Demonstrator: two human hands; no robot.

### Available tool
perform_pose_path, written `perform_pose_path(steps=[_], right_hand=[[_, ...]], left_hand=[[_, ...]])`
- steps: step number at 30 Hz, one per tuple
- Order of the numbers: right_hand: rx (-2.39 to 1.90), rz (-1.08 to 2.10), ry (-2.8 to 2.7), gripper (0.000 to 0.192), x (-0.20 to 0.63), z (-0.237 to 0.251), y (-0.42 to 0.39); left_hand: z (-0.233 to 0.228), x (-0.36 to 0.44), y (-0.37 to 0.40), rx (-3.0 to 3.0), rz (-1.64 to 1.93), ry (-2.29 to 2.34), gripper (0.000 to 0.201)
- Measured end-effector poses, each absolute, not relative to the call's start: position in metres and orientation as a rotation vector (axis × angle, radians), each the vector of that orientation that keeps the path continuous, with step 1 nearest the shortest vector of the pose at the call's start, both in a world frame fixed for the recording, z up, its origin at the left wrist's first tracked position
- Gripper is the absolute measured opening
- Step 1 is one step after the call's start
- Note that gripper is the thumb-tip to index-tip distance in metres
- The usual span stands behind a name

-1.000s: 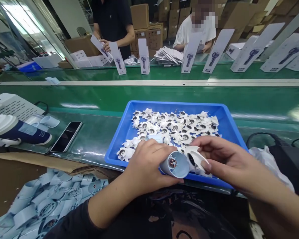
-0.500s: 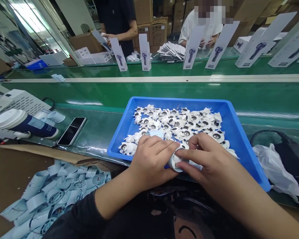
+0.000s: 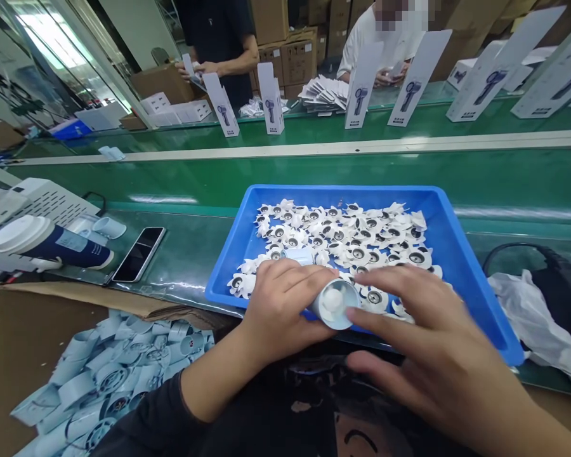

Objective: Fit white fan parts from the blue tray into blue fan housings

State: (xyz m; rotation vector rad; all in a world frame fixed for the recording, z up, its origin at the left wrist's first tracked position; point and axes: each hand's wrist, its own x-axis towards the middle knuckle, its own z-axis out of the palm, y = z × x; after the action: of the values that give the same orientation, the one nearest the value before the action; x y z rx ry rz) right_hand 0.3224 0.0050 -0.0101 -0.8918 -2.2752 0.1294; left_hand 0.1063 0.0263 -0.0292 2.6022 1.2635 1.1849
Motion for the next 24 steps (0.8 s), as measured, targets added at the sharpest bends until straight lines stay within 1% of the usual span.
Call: perform_pose_path(steps=[1,2,5,6,8,9,10,12,13,16,18,20,21,24], right_hand=[[-0.868,0.099,-2.260,0.017,0.322,-0.011,0.004],[-0.846,0.058,-2.259,0.019,0.321,-0.013,0.003],[-0.836,-0.035,-2.351,0.044,0.321,-0.016,0.002],[-0.852,-0.037,-2.331,0.041,0.321,-0.017,0.002],[-0.842,-0.028,-2.246,0.025,0.321,-0.019,0.001],[-0.825,-0.020,-2.212,0.023,0.321,-0.020,0.001],[-0.814,-0.020,-2.203,0.027,0.321,-0.021,0.002],[-0.834,-0.028,-2.257,0.041,0.319,-0.022,0.002],[-0.863,-0.039,-2.279,0.043,0.318,-0.023,0.002],[-0.910,-0.086,-2.225,0.028,0.316,-0.023,0.002],[-0.884,-0.093,-2.202,0.029,0.315,-0.022,0.001],[-0.900,-0.057,-2.231,0.040,0.314,-0.022,0.001],[-0.933,-0.040,-2.236,0.041,0.313,-0.023,0.000],[-0.979,-0.042,-2.174,0.030,0.311,-0.024,-0.001]], left_hand=[[-0.029,0.106,0.026,2.607,1.184,1.270,0.033],[-0.029,0.106,0.026,2.610,1.174,1.272,0.033],[-0.030,0.105,0.025,2.627,1.162,1.267,0.030],[-0.030,0.105,0.025,2.633,1.166,1.269,0.032],[-0.029,0.105,0.024,2.641,1.170,1.273,0.040],[-0.029,0.105,0.024,2.641,1.168,1.268,0.043],[-0.028,0.105,0.023,2.640,1.170,1.261,0.043],[-0.028,0.105,0.023,2.643,1.184,1.259,0.037],[-0.028,0.106,0.023,2.646,1.191,1.259,0.035],[-0.029,0.106,0.022,2.644,1.171,1.248,0.041],[-0.031,0.106,0.023,2.625,1.154,1.222,0.042],[-0.031,0.106,0.023,2.611,1.162,1.224,0.039],[-0.031,0.106,0.023,2.613,1.169,1.231,0.039],[-0.031,0.106,0.023,2.622,1.162,1.232,0.042]])
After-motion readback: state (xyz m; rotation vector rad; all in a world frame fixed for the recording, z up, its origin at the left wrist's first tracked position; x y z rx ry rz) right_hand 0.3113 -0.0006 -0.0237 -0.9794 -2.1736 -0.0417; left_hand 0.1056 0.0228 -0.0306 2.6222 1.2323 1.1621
